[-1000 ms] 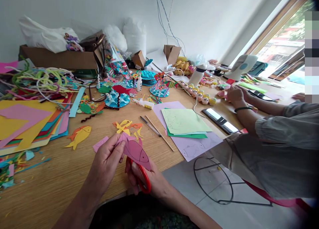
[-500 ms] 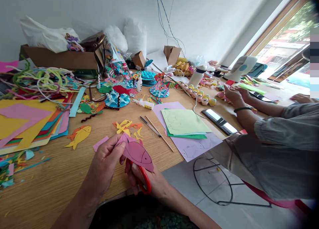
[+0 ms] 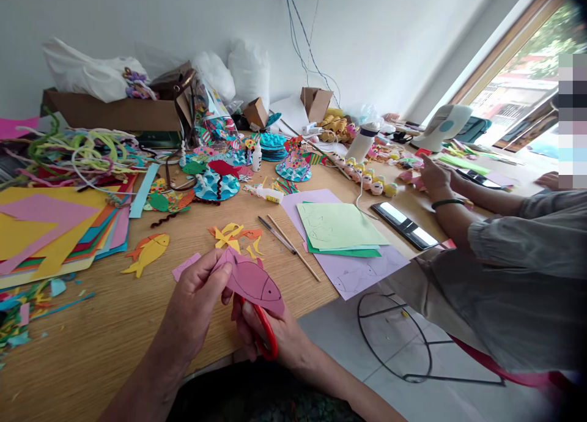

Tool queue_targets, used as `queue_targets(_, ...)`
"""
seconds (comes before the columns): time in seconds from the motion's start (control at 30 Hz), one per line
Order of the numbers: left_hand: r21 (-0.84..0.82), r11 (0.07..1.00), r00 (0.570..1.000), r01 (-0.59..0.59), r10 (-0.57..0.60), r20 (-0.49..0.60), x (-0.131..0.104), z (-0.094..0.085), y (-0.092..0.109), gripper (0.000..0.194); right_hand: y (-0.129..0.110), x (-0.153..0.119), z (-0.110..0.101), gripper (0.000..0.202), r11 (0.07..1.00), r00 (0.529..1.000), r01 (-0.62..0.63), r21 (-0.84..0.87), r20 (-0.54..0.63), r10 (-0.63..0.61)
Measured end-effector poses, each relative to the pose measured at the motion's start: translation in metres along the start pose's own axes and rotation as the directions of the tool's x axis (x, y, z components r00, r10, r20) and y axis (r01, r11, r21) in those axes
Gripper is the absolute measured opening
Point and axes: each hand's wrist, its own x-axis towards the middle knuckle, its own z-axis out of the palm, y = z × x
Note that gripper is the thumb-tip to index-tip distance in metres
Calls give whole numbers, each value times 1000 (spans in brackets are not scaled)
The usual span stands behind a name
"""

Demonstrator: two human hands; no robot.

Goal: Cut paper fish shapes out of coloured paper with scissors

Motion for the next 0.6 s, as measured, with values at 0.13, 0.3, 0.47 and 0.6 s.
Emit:
queue_targets(0.13, -2, 1000, 1000, 6, -6, 0, 0, -1, -2, 19, 1, -1, 0, 64, 1000, 1000, -11, -17, -20, 11)
queue_targets(0.3, -13, 1000, 999, 25, -25, 21, -1, -1, -2, 18, 0, -1, 0, 58, 999, 998, -30, -11, -48, 30)
queue_targets(0.47, -20, 999, 999, 35, -34, 24, -2, 1, 1, 18, -5, -1, 2, 53, 999, 998, -38, -9, -57, 38)
queue_targets(0.6, -26, 999, 999, 33, -32, 36, -1, 1, 2, 20, -5, -1, 3, 44, 999, 998, -32, -14, -61, 31)
